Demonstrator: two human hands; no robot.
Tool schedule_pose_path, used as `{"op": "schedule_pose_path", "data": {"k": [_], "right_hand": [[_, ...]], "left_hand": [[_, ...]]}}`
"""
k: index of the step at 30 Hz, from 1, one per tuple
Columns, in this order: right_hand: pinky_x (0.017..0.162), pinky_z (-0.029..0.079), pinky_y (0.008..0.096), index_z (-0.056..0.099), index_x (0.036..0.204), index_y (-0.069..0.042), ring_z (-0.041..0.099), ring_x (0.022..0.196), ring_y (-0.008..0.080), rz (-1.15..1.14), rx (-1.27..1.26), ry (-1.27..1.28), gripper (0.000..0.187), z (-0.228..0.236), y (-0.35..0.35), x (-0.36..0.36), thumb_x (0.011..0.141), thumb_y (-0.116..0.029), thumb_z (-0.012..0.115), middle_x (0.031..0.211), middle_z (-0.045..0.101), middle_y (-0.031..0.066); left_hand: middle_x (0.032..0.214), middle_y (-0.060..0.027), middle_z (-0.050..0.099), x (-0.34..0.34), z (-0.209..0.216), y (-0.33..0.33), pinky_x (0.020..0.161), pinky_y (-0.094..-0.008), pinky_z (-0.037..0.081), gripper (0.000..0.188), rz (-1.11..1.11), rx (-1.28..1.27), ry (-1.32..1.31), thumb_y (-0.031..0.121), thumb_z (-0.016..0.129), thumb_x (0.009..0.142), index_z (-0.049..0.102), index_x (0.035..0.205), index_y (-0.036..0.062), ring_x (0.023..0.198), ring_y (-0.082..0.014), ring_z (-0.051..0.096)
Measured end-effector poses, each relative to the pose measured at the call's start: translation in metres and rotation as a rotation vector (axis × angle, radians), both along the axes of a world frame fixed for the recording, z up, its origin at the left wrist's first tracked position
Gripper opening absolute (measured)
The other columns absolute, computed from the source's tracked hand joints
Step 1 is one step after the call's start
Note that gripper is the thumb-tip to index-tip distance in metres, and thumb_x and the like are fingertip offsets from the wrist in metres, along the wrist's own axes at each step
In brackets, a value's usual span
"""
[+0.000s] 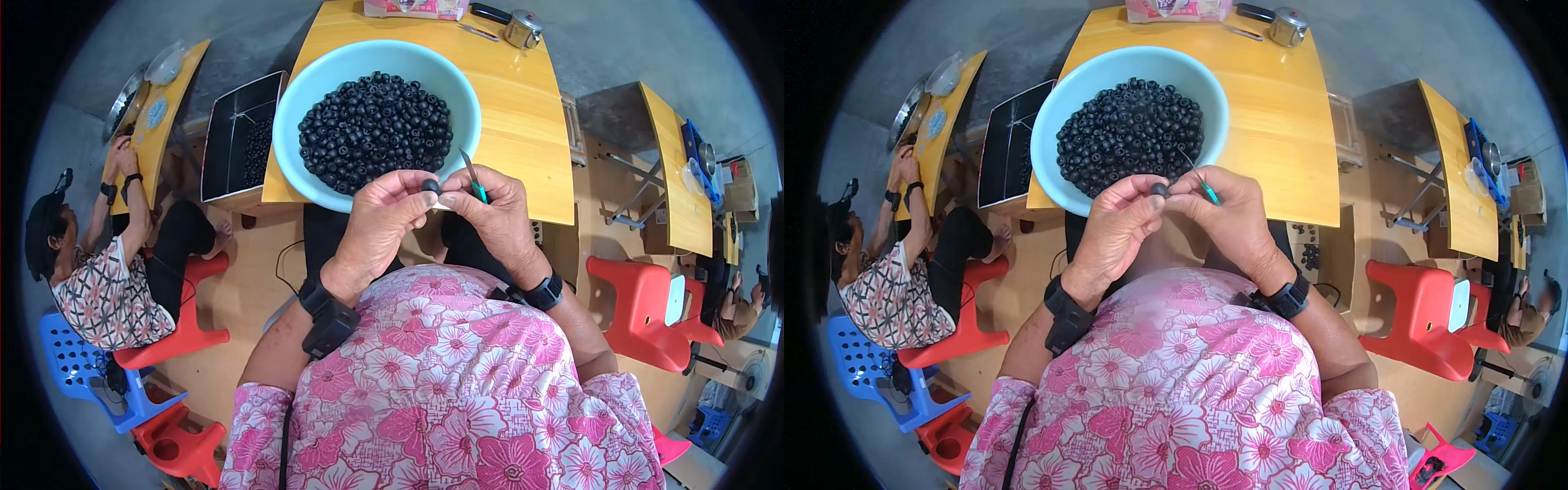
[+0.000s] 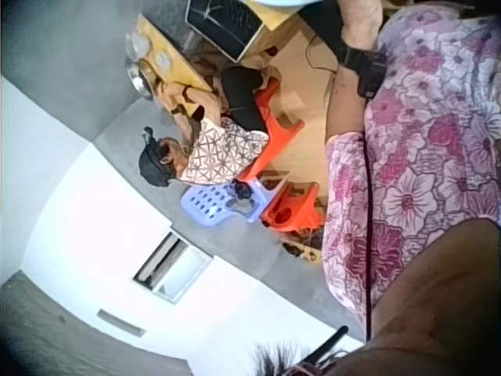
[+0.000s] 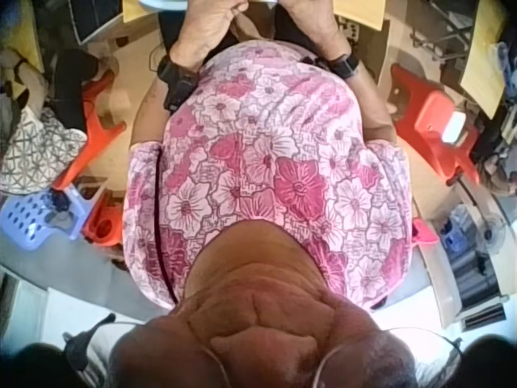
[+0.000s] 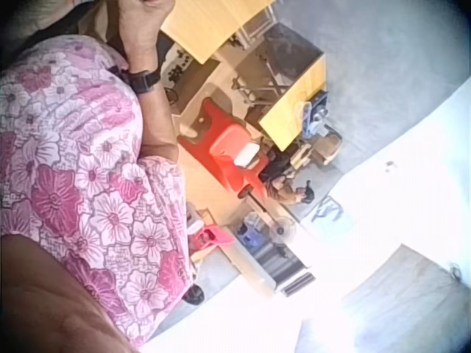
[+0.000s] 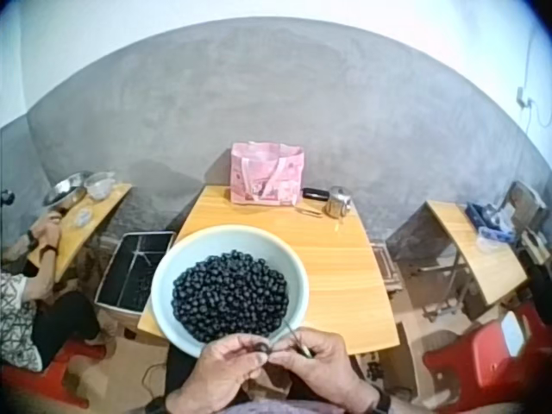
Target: Peeling and cleaning small black seeds from a large bowl using a small knife.
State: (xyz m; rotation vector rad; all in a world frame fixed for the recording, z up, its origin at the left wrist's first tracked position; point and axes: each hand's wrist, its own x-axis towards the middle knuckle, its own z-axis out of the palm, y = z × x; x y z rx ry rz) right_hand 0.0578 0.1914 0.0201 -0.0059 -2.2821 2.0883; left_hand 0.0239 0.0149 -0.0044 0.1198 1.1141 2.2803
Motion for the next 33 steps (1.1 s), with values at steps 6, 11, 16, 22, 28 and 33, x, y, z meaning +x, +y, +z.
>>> {"op": "schedule_pose_path", "data": {"k": [6, 11, 16, 22, 28, 33], "right_hand": [[0.071, 0.048, 0.0218, 0.068, 0.086, -0.002, 0.057, 0.077, 0.0043, 0.026, -0.005, -0.018, 0.009, -0.009, 0.003, 0.000, 0.082, -0.006, 0.074, 0.080, 0.066, -0.0020], [0.071, 0.049, 0.0243, 0.067, 0.087, -0.002, 0.059, 0.078, 0.0075, 0.000, 0.052, 0.031, 0.010, -0.006, 0.004, 0.003, 0.083, -0.009, 0.072, 0.081, 0.066, 0.0012], [0.075, 0.050, 0.0316, 0.067, 0.095, -0.001, 0.063, 0.078, 0.0235, 0.051, 0.282, 0.265, 0.021, -0.002, 0.018, 0.007, 0.091, -0.019, 0.058, 0.086, 0.065, 0.0134], [0.069, 0.051, 0.0365, 0.069, 0.098, -0.008, 0.063, 0.075, 0.0307, 0.098, 0.525, 0.334, 0.019, 0.006, 0.011, 0.010, 0.090, -0.023, 0.061, 0.082, 0.063, 0.0127], [0.065, 0.052, 0.0370, 0.070, 0.098, -0.011, 0.064, 0.072, 0.0299, 0.087, 0.631, 0.378, 0.018, 0.007, 0.010, 0.011, 0.086, -0.023, 0.066, 0.082, 0.064, 0.0104], [0.064, 0.053, 0.0366, 0.070, 0.098, -0.011, 0.064, 0.072, 0.0294, 0.066, 0.633, 0.410, 0.018, 0.005, 0.010, 0.010, 0.085, -0.023, 0.068, 0.081, 0.064, 0.0095]], "left_hand": [[0.096, -0.0011, 0.064, 0.000, -0.002, 0.000, 0.066, -0.0204, 0.045, 0.022, -0.024, -0.095, 0.150, 0.007, 0.066, 0.090, 0.063, 0.112, 0.0025, 0.076, -0.0057, 0.054], [0.094, -0.0012, 0.064, 0.003, 0.009, 0.001, 0.068, -0.0203, 0.047, 0.023, 0.017, -0.195, 0.159, 0.009, 0.066, 0.091, 0.064, 0.113, 0.0026, 0.074, -0.0061, 0.054], [0.092, -0.0010, 0.064, 0.001, 0.005, -0.004, 0.069, -0.0203, 0.048, 0.025, 0.006, -0.193, 0.185, 0.010, 0.065, 0.092, 0.063, 0.115, 0.0015, 0.074, -0.0060, 0.056], [0.088, -0.0004, 0.063, -0.001, 0.003, -0.006, 0.068, -0.0198, 0.048, 0.023, 0.032, -0.199, 0.250, 0.009, 0.065, 0.091, 0.062, 0.112, 0.0011, 0.074, -0.0059, 0.056], [0.088, -0.0011, 0.062, -0.001, -0.001, -0.009, 0.070, -0.0209, 0.049, 0.020, 0.020, -0.133, 0.245, 0.011, 0.065, 0.092, 0.061, 0.109, 0.0015, 0.075, -0.0067, 0.057], [0.091, -0.0009, 0.061, -0.001, 0.000, -0.008, 0.073, -0.0222, 0.048, 0.023, -0.020, -0.138, 0.241, 0.015, 0.064, 0.094, 0.061, 0.111, 0.0008, 0.077, -0.0064, 0.057]]}}
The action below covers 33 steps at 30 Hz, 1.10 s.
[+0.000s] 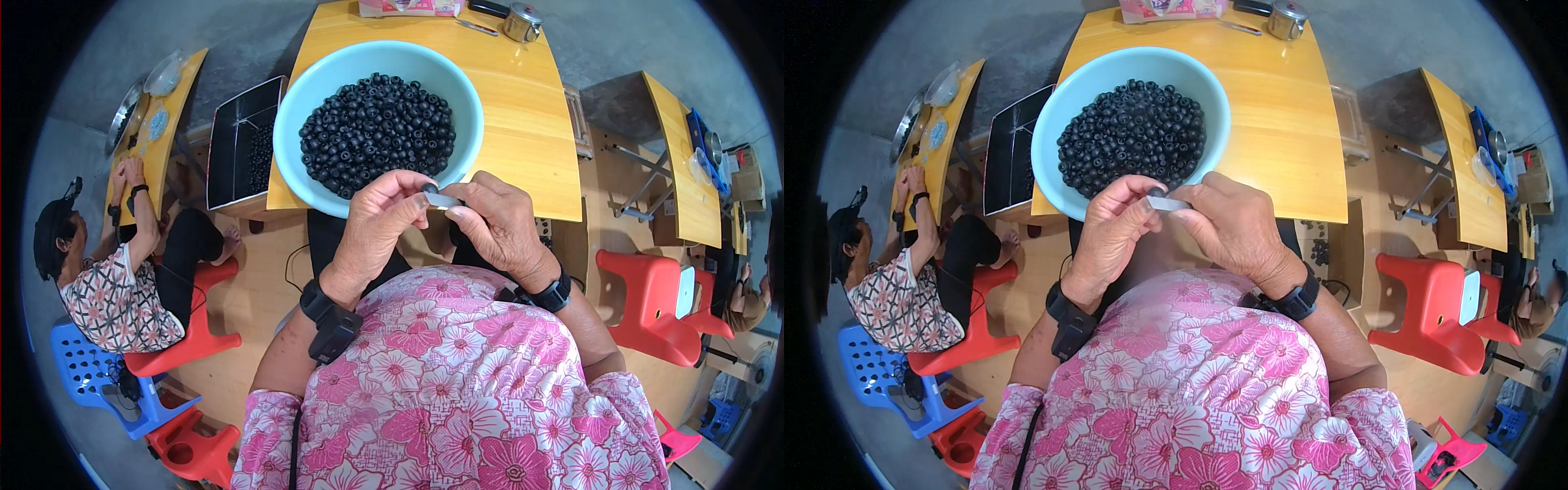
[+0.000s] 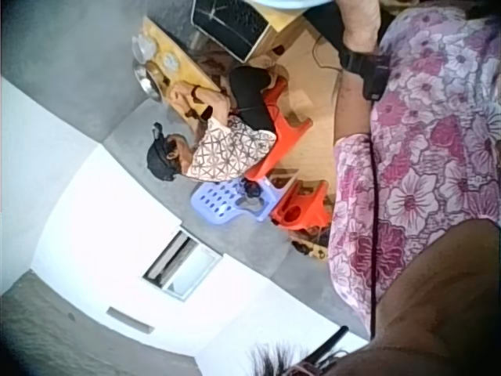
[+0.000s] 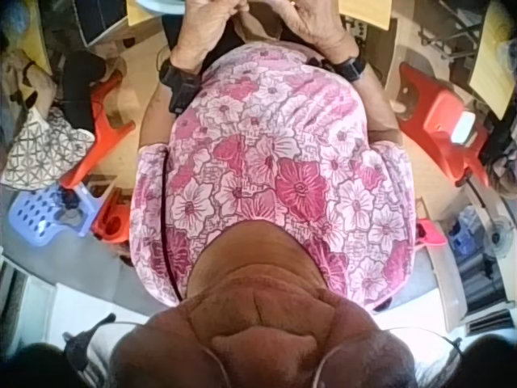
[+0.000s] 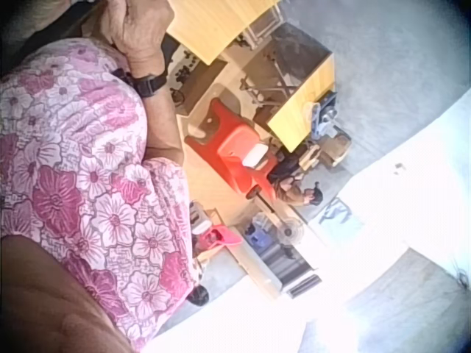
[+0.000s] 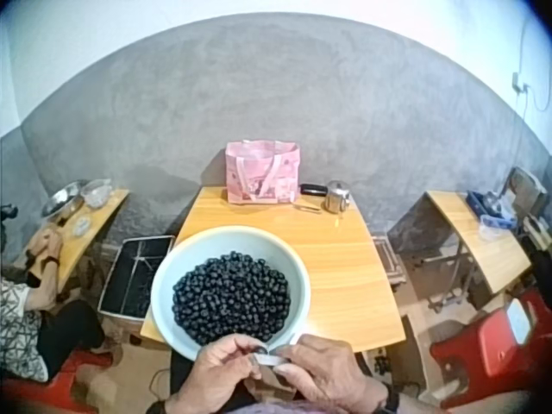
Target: Peeling and cleaning small black seeds from a large bowl using a small knife.
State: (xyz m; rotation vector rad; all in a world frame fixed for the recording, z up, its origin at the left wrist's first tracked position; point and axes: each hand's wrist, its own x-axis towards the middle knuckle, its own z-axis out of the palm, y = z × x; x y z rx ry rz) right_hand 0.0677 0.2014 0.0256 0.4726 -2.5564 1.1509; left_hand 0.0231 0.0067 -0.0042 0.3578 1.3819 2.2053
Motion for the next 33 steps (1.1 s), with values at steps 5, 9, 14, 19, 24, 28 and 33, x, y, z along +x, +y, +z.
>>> {"op": "schedule_pose_path", "data": {"k": [5, 9, 14, 19, 24, 28, 33], "right_hand": [[0.063, 0.053, 0.0367, 0.070, 0.097, -0.011, 0.064, 0.071, 0.0295, -0.002, 0.016, 0.025, 0.017, -0.002, 0.000, 0.000, 0.084, -0.022, 0.069, 0.080, 0.063, 0.0089], [0.062, 0.053, 0.0367, 0.070, 0.097, -0.010, 0.064, 0.069, 0.0293, -0.014, 0.027, 0.032, 0.018, -0.003, 0.000, 0.001, 0.084, -0.022, 0.069, 0.079, 0.063, 0.0089], [0.062, 0.053, 0.0368, 0.070, 0.097, -0.010, 0.064, 0.069, 0.0292, -0.028, 0.030, 0.022, 0.018, -0.004, -0.001, 0.001, 0.084, -0.023, 0.069, 0.079, 0.063, 0.0089], [0.062, 0.053, 0.0373, 0.070, 0.096, -0.010, 0.064, 0.070, 0.0296, -0.023, 0.055, 0.032, 0.019, -0.004, 0.000, 0.001, 0.084, -0.024, 0.069, 0.078, 0.062, 0.0090], [0.062, 0.052, 0.0382, 0.069, 0.094, -0.009, 0.064, 0.070, 0.0307, -0.016, 0.066, 0.026, 0.019, -0.005, 0.001, 0.002, 0.085, -0.025, 0.068, 0.079, 0.062, 0.0093], [0.064, 0.052, 0.0393, 0.068, 0.091, -0.008, 0.064, 0.072, 0.0325, 0.002, 0.055, 0.024, 0.019, -0.005, 0.001, 0.003, 0.087, -0.026, 0.064, 0.078, 0.062, 0.0102], [0.069, 0.051, 0.0397, 0.068, 0.091, -0.005, 0.063, 0.075, 0.0352, -0.139, 0.007, -0.081, 0.023, -0.013, 0.007, -0.004, 0.093, -0.025, 0.058, 0.083, 0.065, 0.0127]], "left_hand": [[0.091, -0.0005, 0.061, 0.001, -0.001, 0.000, 0.073, -0.0222, 0.048, 0.024, -0.007, -0.004, -0.002, 0.016, 0.064, 0.094, 0.061, 0.113, 0.0007, 0.077, -0.0063, 0.056], [0.089, -0.0001, 0.060, 0.002, -0.001, 0.000, 0.073, -0.0228, 0.048, 0.024, -0.012, -0.008, 0.001, 0.016, 0.063, 0.095, 0.061, 0.113, 0.0006, 0.077, -0.0065, 0.054], [0.089, -0.0003, 0.059, 0.003, 0.000, 0.000, 0.074, -0.0233, 0.048, 0.023, -0.022, -0.006, 0.003, 0.016, 0.061, 0.096, 0.061, 0.113, 0.0005, 0.077, -0.0069, 0.054], [0.089, -0.0006, 0.058, 0.003, 0.001, 0.000, 0.074, -0.0236, 0.047, 0.024, -0.027, -0.014, 0.015, 0.017, 0.060, 0.097, 0.059, 0.114, 0.0004, 0.077, -0.0069, 0.053], [0.089, -0.0001, 0.056, 0.002, -0.002, 0.000, 0.074, -0.0246, 0.047, 0.023, -0.076, 0.042, 0.001, 0.019, 0.059, 0.098, 0.057, 0.112, 0.0014, 0.078, -0.0066, 0.051], [0.089, 0.0000, 0.056, 0.002, 0.000, -0.002, 0.074, -0.0245, 0.047, 0.023, -0.100, 0.013, -0.018, 0.020, 0.059, 0.097, 0.057, 0.111, 0.0020, 0.077, -0.0065, 0.050], [0.091, -0.0026, 0.061, 0.005, 0.000, -0.003, 0.072, -0.0200, 0.049, 0.017, -0.151, 0.054, -0.015, 0.015, 0.057, 0.097, 0.060, 0.108, 0.0015, 0.077, -0.0065, 0.055]]}}
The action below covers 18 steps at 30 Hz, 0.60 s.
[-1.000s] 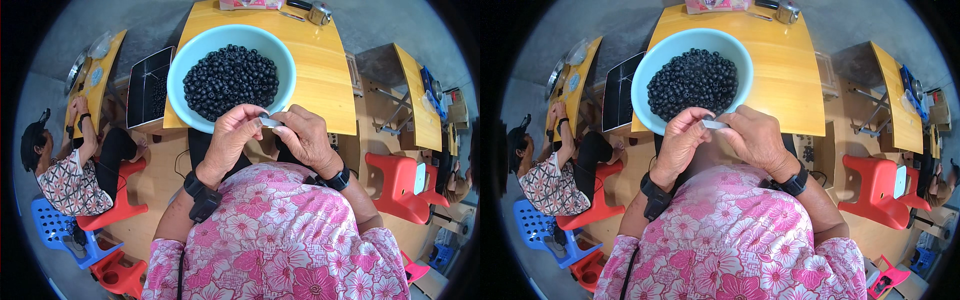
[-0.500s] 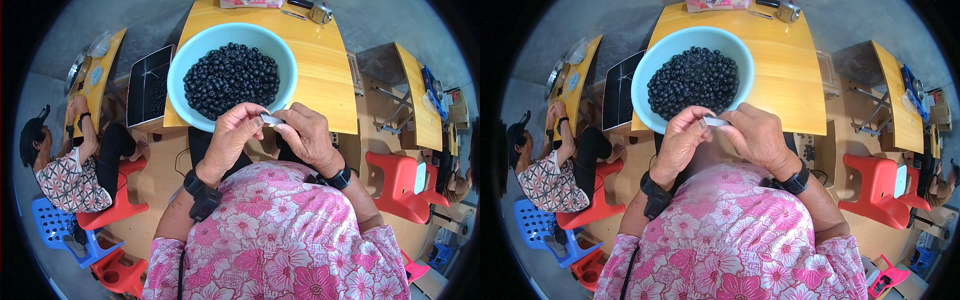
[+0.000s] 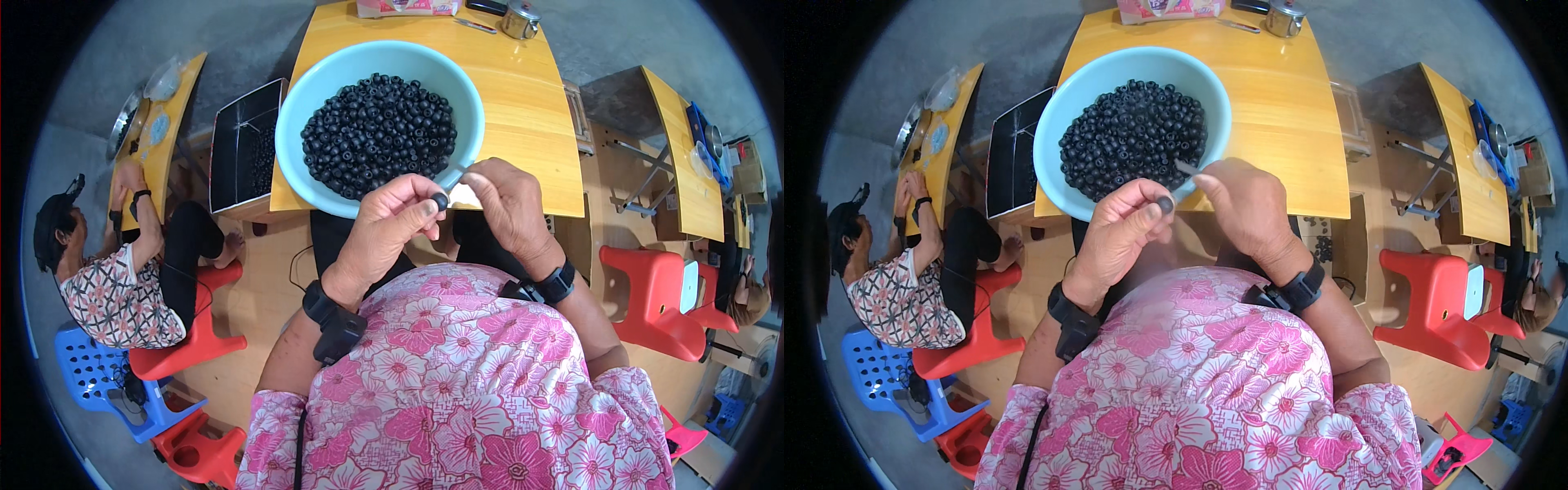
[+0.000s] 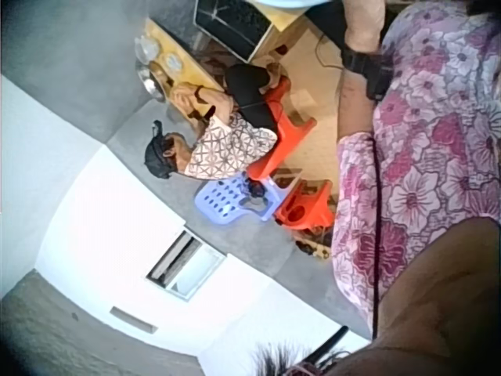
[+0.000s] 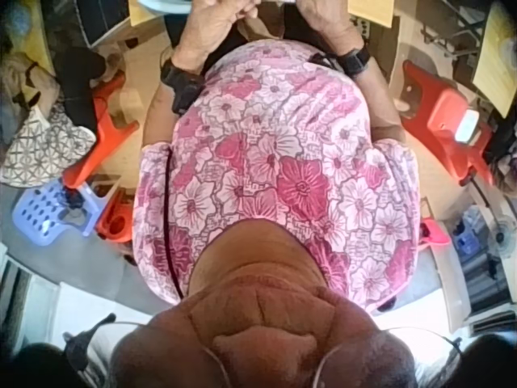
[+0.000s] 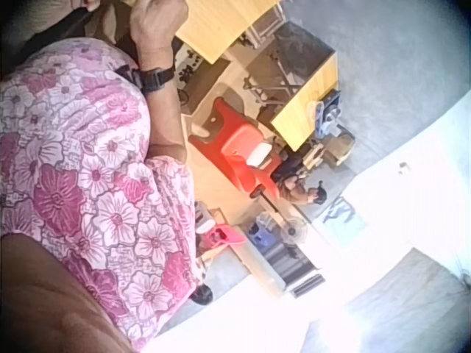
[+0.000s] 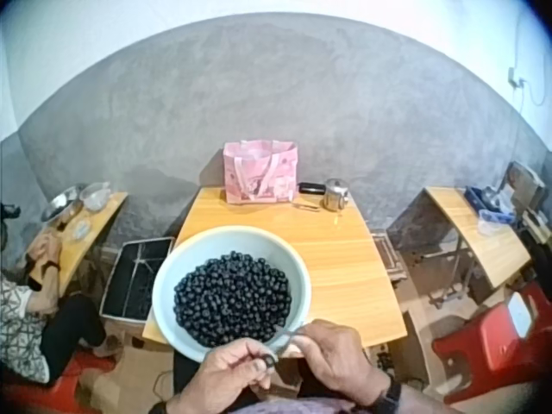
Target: Peeling and cleaning small black seeds from a large bowl using a small knife.
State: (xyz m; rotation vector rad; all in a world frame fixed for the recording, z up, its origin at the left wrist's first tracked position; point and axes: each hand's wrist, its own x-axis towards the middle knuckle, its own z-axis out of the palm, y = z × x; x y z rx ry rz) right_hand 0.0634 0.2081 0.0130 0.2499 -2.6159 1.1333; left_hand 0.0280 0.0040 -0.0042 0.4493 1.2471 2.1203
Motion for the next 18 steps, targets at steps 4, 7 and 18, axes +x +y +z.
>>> {"op": "schedule_pose_path", "data": {"k": [4, 7, 18], "right_hand": [[0.071, 0.051, 0.0362, 0.069, 0.097, -0.003, 0.065, 0.078, 0.0313, 0.053, -0.234, 0.005, 0.025, -0.003, 0.001, -0.001, 0.093, -0.026, 0.058, 0.089, 0.067, 0.0142], [0.073, 0.051, 0.0315, 0.069, 0.102, -0.003, 0.065, 0.080, 0.0233, 0.095, -0.391, -0.017, 0.023, 0.005, -0.007, 0.001, 0.088, -0.021, 0.068, 0.088, 0.068, 0.0113], [0.061, 0.049, 0.0274, 0.074, 0.100, -0.009, 0.061, 0.066, 0.0173, 0.103, -0.287, 0.078, 0.030, 0.004, -0.016, 0.000, 0.071, -0.006, 0.080, 0.075, 0.064, 0.0070]], "left_hand": [[0.092, -0.0023, 0.061, 0.002, 0.004, 0.002, 0.072, -0.0195, 0.049, 0.016, 0.051, -0.014, -0.046, 0.013, 0.057, 0.097, 0.060, 0.108, 0.0015, 0.077, -0.0061, 0.055], [0.094, -0.0001, 0.059, 0.002, 0.005, 0.001, 0.074, -0.0230, 0.046, 0.016, 0.075, -0.046, -0.040, 0.016, 0.059, 0.096, 0.060, 0.107, 0.0037, 0.079, -0.0055, 0.051], [0.090, 0.0013, 0.061, 0.003, -0.006, 0.003, 0.074, -0.0239, 0.050, 0.014, 0.074, 0.025, -0.142, 0.010, 0.061, 0.095, 0.059, 0.108, 0.0048, 0.078, -0.0064, 0.058]]}}
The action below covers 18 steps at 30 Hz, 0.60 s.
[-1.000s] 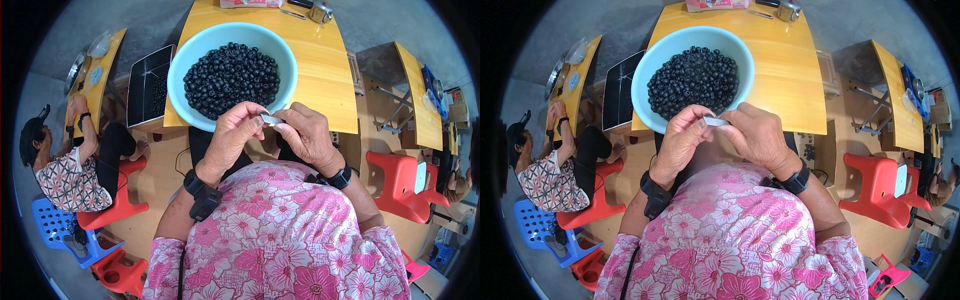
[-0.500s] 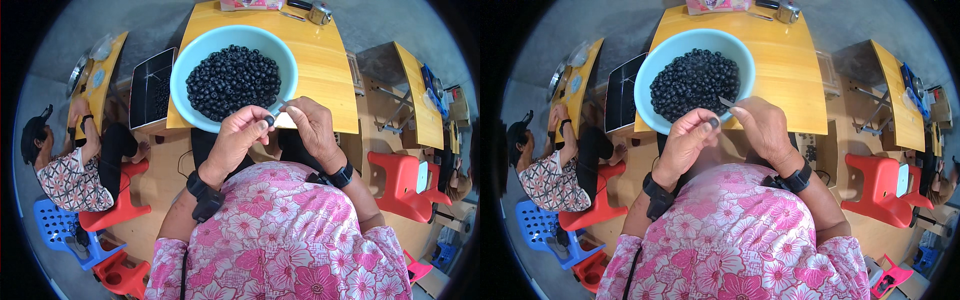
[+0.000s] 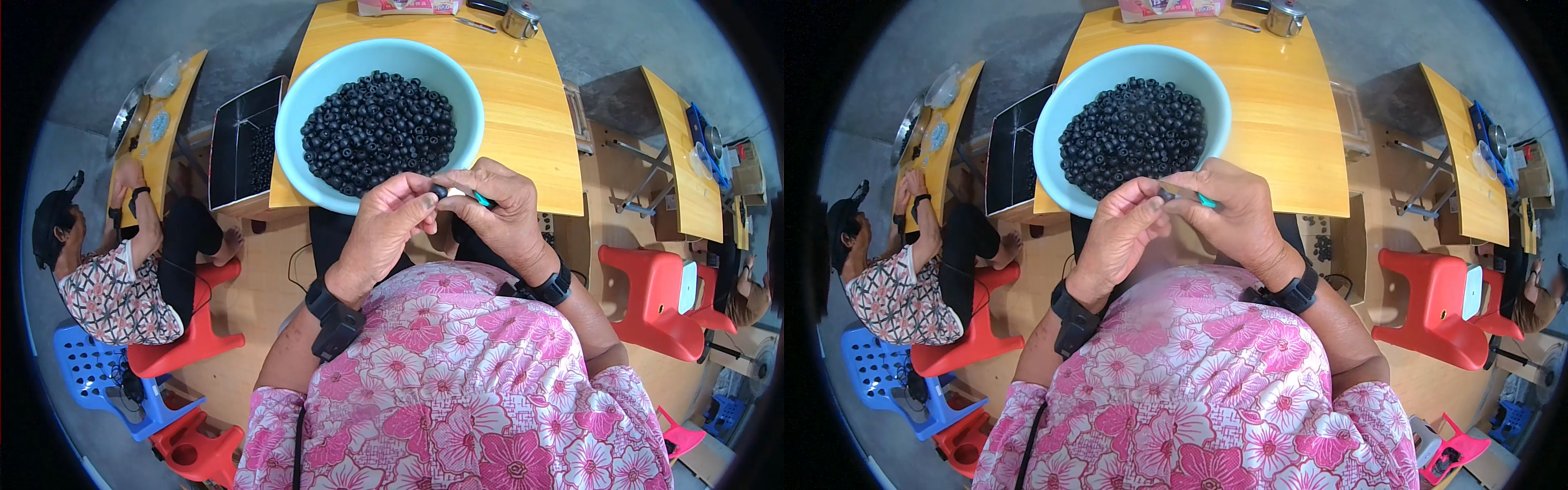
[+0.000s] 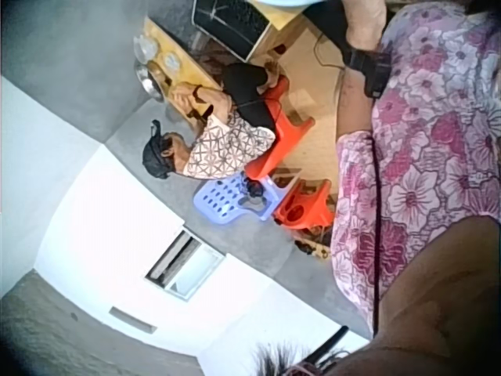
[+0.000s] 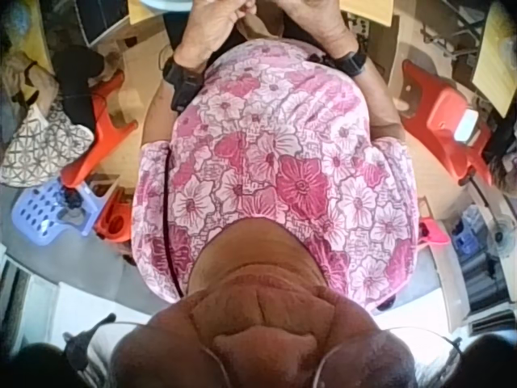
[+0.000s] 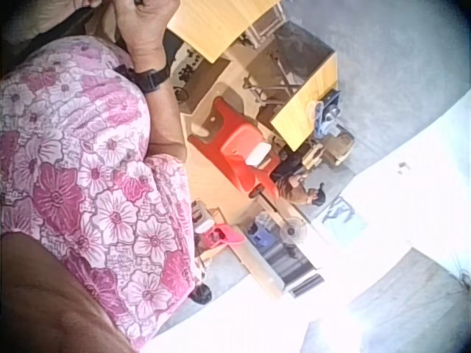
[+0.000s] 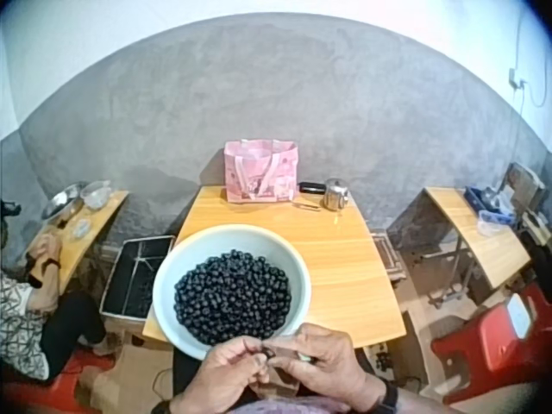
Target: Peeling and cleaning small black seeds from a large bowl using a small knife.
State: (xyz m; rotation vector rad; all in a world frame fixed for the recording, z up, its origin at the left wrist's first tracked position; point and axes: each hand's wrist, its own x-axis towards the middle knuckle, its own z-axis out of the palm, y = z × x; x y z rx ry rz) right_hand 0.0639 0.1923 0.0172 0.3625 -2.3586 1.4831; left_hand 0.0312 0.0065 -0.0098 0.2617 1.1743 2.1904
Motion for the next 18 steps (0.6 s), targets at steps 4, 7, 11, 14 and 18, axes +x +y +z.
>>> {"op": "schedule_pose_path", "data": {"k": [4, 7, 11, 14, 18], "right_hand": [[0.058, 0.048, 0.0278, 0.075, 0.099, -0.011, 0.061, 0.063, 0.0175, -0.015, 0.027, 0.057, 0.032, 0.000, 0.001, 0.001, 0.068, -0.005, 0.080, 0.070, 0.062, 0.0058], [0.056, 0.048, 0.0274, 0.075, 0.098, -0.013, 0.061, 0.061, 0.0181, -0.037, 0.006, 0.095, 0.033, -0.003, -0.001, 0.001, 0.066, -0.004, 0.080, 0.070, 0.062, 0.0056], [0.056, 0.049, 0.0270, 0.075, 0.098, -0.013, 0.062, 0.062, 0.0183, -0.058, 0.063, 0.111, 0.034, -0.002, 0.001, 0.002, 0.066, -0.004, 0.081, 0.071, 0.063, 0.0060], [0.055, 0.049, 0.0278, 0.075, 0.096, -0.013, 0.063, 0.061, 0.0186, -0.072, 0.029, 0.152, 0.033, -0.002, -0.002, 0.001, 0.065, -0.004, 0.081, 0.070, 0.062, 0.0058], [0.052, 0.049, 0.0288, 0.074, 0.094, -0.012, 0.063, 0.059, 0.0206, -0.092, 0.116, 0.267, 0.029, -0.001, -0.002, 0.001, 0.066, -0.004, 0.079, 0.069, 0.062, 0.0057]], "left_hand": [[0.094, 0.0003, 0.062, 0.004, -0.004, 0.003, 0.075, -0.0245, 0.052, 0.014, -0.006, 0.131, -0.129, 0.009, 0.061, 0.095, 0.060, 0.109, 0.0058, 0.079, -0.0066, 0.059], [0.099, -0.0008, 0.064, 0.006, -0.003, 0.006, 0.079, -0.0251, 0.052, 0.018, 0.002, 0.182, -0.210, 0.009, 0.062, 0.094, 0.060, 0.112, 0.0064, 0.083, -0.0071, 0.059], [0.094, -0.0017, 0.063, 0.007, 0.003, 0.011, 0.076, -0.0223, 0.050, 0.018, 0.042, 0.174, -0.256, 0.011, 0.060, 0.096, 0.062, 0.113, 0.0041, 0.079, -0.0066, 0.056], [0.096, -0.0015, 0.063, 0.008, 0.003, 0.012, 0.077, -0.0219, 0.050, 0.021, 0.030, 0.209, -0.279, 0.013, 0.060, 0.096, 0.062, 0.115, 0.0043, 0.081, -0.0059, 0.056], [0.096, -0.0009, 0.063, 0.009, 0.003, 0.015, 0.079, -0.0217, 0.050, 0.022, 0.053, 0.235, -0.302, 0.015, 0.060, 0.096, 0.062, 0.115, 0.0042, 0.082, -0.0055, 0.056]]}}
